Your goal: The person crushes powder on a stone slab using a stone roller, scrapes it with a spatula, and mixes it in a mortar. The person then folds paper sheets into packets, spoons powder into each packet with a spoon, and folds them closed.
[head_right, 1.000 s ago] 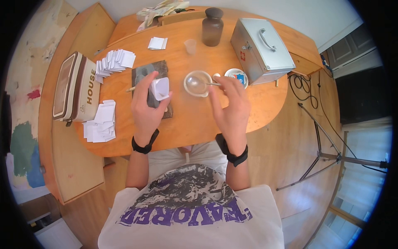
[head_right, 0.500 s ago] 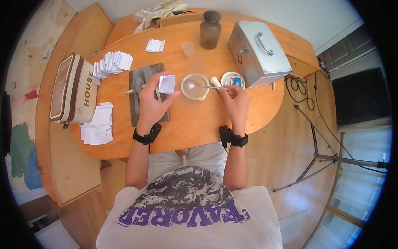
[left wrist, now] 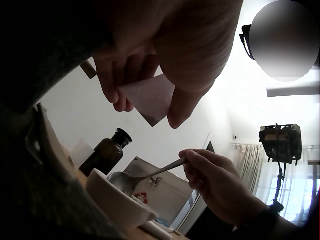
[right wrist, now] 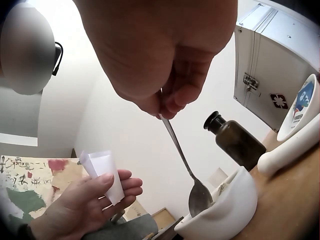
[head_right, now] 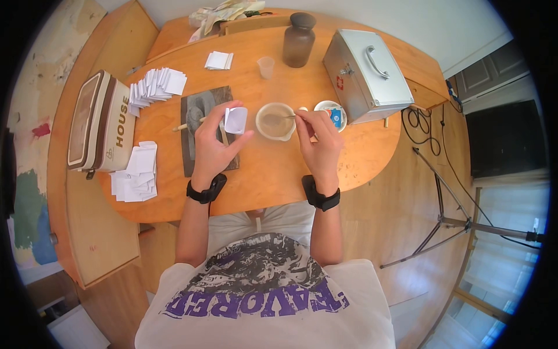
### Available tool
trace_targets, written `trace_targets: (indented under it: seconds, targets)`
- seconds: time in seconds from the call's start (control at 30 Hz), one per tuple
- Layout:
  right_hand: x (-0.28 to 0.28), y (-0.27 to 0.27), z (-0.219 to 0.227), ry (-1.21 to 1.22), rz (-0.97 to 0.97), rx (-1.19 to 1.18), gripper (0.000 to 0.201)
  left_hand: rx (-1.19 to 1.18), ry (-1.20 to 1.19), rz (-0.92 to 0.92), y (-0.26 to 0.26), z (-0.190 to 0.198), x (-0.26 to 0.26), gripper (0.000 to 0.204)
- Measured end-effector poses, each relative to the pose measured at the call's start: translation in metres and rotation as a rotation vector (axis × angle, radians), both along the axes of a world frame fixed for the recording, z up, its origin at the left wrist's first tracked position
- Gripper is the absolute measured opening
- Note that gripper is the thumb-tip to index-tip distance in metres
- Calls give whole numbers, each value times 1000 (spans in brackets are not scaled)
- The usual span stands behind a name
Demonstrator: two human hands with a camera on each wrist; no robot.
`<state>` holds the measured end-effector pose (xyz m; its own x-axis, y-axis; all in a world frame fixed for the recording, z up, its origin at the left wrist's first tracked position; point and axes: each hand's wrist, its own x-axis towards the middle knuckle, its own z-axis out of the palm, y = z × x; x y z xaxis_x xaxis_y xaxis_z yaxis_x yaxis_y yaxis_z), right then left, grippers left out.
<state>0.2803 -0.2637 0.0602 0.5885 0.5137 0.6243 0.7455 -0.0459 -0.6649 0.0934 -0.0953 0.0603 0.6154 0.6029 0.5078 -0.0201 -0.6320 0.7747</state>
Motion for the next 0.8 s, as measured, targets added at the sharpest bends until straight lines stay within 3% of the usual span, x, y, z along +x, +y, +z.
trace_targets:
  seconds: [0.17, 0.5, 0.8]
  targets:
    - [-7, 1, -1, -128, 31, 23, 13, 11, -1, 4, 0, -1, -1, 58]
    - [-5, 2, -12, -106, -50, 21, 10, -8, 25, -13, 1, -2, -2, 59]
    - [2, -1, -21, 244, -149, 29, 12, -4, 48, -17, 0, -2, -2, 59]
